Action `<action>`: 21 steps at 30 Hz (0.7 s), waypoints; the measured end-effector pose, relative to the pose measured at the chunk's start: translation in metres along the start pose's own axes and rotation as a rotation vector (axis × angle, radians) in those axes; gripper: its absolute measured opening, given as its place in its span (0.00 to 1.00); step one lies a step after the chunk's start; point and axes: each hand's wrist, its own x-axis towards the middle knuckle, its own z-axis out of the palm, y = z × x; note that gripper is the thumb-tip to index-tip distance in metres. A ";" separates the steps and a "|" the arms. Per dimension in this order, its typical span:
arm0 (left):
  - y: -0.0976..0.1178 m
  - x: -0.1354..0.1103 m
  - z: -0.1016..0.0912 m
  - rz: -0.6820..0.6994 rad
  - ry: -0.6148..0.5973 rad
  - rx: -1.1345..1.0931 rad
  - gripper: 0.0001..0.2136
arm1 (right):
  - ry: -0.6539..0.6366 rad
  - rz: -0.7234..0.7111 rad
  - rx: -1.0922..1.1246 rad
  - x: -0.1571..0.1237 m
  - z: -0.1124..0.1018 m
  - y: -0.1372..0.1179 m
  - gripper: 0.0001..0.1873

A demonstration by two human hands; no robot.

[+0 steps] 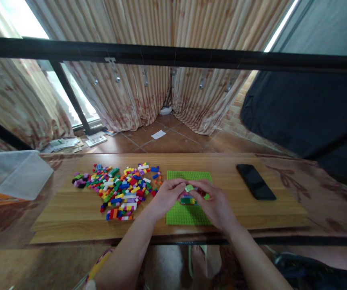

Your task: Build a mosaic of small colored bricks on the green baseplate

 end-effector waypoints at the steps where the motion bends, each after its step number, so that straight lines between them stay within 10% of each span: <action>1: 0.000 0.000 0.002 -0.003 -0.007 0.001 0.14 | -0.008 0.008 0.006 0.000 -0.002 0.001 0.11; 12: -0.011 0.010 0.002 0.034 0.228 0.259 0.10 | 0.082 0.285 -0.081 -0.008 -0.053 0.049 0.13; 21: -0.011 0.006 -0.001 0.060 0.324 0.781 0.09 | -0.113 0.147 -0.203 -0.004 -0.024 0.038 0.10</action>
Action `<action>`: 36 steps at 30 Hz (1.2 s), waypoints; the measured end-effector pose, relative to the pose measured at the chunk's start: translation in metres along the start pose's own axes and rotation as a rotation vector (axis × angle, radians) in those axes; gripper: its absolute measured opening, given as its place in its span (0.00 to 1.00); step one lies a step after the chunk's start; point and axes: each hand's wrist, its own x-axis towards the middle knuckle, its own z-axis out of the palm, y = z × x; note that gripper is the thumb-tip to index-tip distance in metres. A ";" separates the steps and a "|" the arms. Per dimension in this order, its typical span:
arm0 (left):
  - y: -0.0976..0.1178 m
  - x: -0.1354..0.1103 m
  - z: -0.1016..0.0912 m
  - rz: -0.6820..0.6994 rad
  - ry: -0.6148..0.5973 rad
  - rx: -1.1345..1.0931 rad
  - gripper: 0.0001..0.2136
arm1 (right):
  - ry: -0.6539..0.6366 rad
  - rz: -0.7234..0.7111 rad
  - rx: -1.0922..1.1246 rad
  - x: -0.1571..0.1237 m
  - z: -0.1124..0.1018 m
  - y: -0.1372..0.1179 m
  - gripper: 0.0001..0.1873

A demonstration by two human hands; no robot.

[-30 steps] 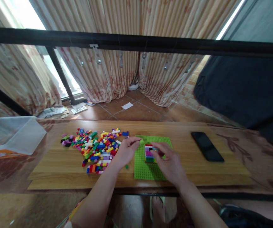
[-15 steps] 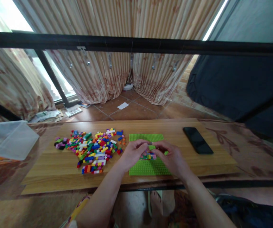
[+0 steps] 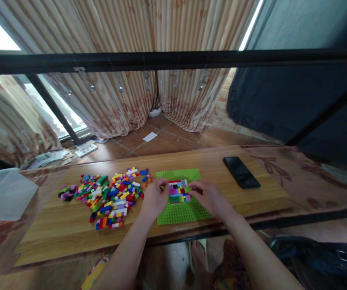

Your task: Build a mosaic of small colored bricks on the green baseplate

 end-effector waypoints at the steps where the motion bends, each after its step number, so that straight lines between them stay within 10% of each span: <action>1: 0.001 0.000 0.000 -0.001 -0.007 0.034 0.09 | -0.012 -0.015 -0.017 0.002 0.002 -0.001 0.10; 22: 0.008 -0.012 0.011 0.148 0.092 0.155 0.11 | 0.017 -0.021 -0.090 0.006 0.017 0.002 0.10; 36: 0.005 -0.008 0.017 -0.134 0.108 0.023 0.21 | 0.132 0.328 0.135 0.013 0.024 0.024 0.28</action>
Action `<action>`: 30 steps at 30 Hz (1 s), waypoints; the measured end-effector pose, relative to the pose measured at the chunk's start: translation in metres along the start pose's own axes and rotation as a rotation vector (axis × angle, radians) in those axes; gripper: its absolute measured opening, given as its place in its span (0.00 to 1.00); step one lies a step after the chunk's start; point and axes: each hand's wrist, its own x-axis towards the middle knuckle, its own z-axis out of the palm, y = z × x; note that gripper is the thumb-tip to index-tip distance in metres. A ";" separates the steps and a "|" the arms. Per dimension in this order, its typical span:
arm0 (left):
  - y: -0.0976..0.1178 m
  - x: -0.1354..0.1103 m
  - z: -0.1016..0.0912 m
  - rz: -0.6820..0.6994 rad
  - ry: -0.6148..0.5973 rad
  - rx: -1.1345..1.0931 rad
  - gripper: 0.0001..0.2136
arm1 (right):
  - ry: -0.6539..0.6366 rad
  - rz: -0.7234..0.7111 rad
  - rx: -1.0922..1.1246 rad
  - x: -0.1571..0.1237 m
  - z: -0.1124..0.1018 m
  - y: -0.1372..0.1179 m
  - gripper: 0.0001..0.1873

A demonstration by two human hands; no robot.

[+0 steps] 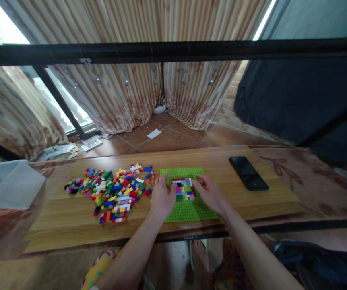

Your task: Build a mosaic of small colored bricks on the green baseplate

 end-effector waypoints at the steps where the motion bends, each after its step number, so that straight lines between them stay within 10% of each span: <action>1: 0.000 0.000 0.001 -0.015 -0.013 -0.018 0.20 | -0.006 -0.005 -0.008 -0.001 0.003 -0.001 0.28; 30: -0.016 -0.007 0.006 -0.012 -0.038 -0.177 0.20 | 0.011 -0.111 -0.077 -0.002 0.025 -0.001 0.23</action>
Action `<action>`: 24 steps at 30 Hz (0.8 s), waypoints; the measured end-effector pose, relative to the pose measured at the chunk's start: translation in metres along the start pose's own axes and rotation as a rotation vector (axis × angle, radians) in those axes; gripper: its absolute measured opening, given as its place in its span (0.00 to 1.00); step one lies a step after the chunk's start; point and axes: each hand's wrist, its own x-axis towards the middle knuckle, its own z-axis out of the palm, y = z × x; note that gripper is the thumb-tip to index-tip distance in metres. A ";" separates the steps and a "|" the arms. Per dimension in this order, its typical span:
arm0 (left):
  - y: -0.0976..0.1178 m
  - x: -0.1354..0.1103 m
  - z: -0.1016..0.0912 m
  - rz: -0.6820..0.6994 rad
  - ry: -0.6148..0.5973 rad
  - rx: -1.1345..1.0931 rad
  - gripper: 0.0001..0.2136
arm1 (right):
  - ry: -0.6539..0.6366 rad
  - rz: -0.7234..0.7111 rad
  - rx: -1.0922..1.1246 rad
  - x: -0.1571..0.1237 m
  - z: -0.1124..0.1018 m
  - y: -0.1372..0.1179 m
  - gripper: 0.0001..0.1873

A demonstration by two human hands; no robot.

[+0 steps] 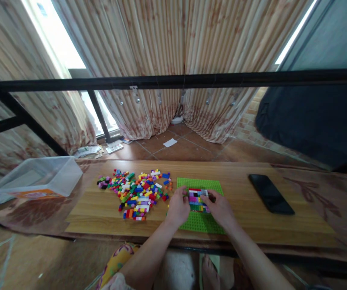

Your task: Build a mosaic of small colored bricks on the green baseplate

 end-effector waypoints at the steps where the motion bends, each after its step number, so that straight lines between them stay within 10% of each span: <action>1: -0.002 0.000 -0.001 0.012 0.010 -0.008 0.20 | 0.003 -0.008 -0.008 0.000 0.001 0.001 0.22; 14: -0.022 0.042 -0.066 0.131 0.251 0.433 0.16 | 0.001 0.044 -0.009 0.003 -0.007 -0.004 0.23; 24: -0.018 0.047 -0.057 0.179 0.217 0.746 0.14 | -0.004 0.137 0.011 0.005 -0.021 -0.004 0.24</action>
